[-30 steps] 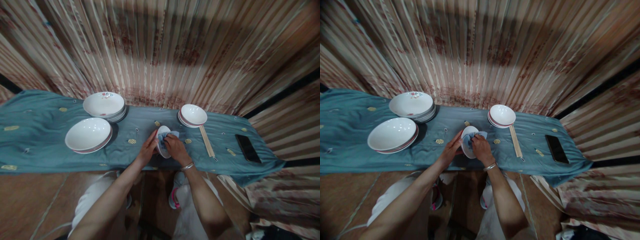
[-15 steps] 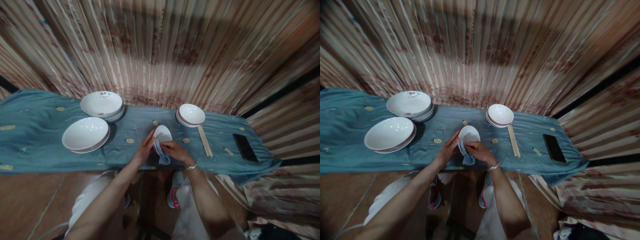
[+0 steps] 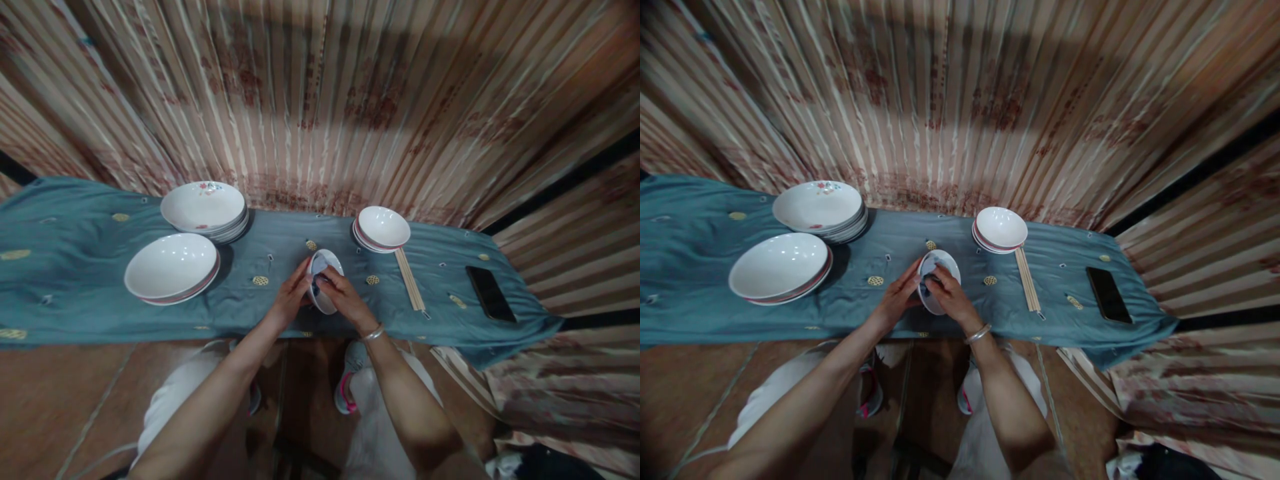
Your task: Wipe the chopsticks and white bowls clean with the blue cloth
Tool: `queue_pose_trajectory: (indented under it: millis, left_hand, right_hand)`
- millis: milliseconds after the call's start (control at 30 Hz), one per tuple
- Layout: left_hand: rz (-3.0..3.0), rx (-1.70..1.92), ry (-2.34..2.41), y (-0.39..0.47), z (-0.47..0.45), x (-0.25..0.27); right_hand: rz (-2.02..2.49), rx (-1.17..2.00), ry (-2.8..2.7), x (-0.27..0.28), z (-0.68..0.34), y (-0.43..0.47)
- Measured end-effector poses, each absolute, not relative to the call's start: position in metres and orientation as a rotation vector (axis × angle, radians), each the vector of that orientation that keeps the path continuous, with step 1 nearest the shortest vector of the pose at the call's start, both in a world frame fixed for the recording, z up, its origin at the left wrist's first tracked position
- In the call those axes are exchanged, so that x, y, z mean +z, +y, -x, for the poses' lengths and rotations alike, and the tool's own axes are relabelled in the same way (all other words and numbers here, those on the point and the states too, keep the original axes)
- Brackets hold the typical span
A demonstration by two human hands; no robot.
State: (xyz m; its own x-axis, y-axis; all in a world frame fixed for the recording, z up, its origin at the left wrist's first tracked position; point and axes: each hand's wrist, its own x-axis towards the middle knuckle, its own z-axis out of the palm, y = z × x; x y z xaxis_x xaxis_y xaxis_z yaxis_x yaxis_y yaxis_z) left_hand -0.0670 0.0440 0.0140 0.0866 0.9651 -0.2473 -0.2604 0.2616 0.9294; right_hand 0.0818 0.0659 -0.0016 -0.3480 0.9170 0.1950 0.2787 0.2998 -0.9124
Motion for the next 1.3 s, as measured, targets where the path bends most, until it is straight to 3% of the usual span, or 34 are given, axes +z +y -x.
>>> queue_pose_trajectory:
  millis: [267, 433, 667, 833, 1100, 1300]
  left_hand:
    - [-0.857, 1.091, 1.092, 0.044, 0.067, 0.016]
    - [-0.847, 1.089, 1.117, 0.045, 0.066, 0.016]
    - [-0.853, 1.105, 1.125, 0.045, 0.066, 0.016]
    - [-0.829, 1.114, 1.112, 0.045, 0.066, 0.016]
    - [-0.846, 1.117, 1.099, 0.046, 0.067, 0.013]
    - [-0.842, 1.101, 1.114, 0.047, 0.068, 0.012]
  right_hand:
    - [1.373, 0.436, -2.203, -0.008, -0.090, 0.064]
    - [1.544, 0.326, -2.415, 0.008, -0.096, 0.057]
    - [1.532, 0.500, -2.494, 0.016, -0.105, 0.054]
    - [1.338, 0.828, -2.488, 0.023, -0.108, 0.055]
    - [1.059, 1.372, -1.939, 0.012, -0.101, 0.056]
    - [1.044, 1.267, -1.393, 0.004, -0.071, 0.053]
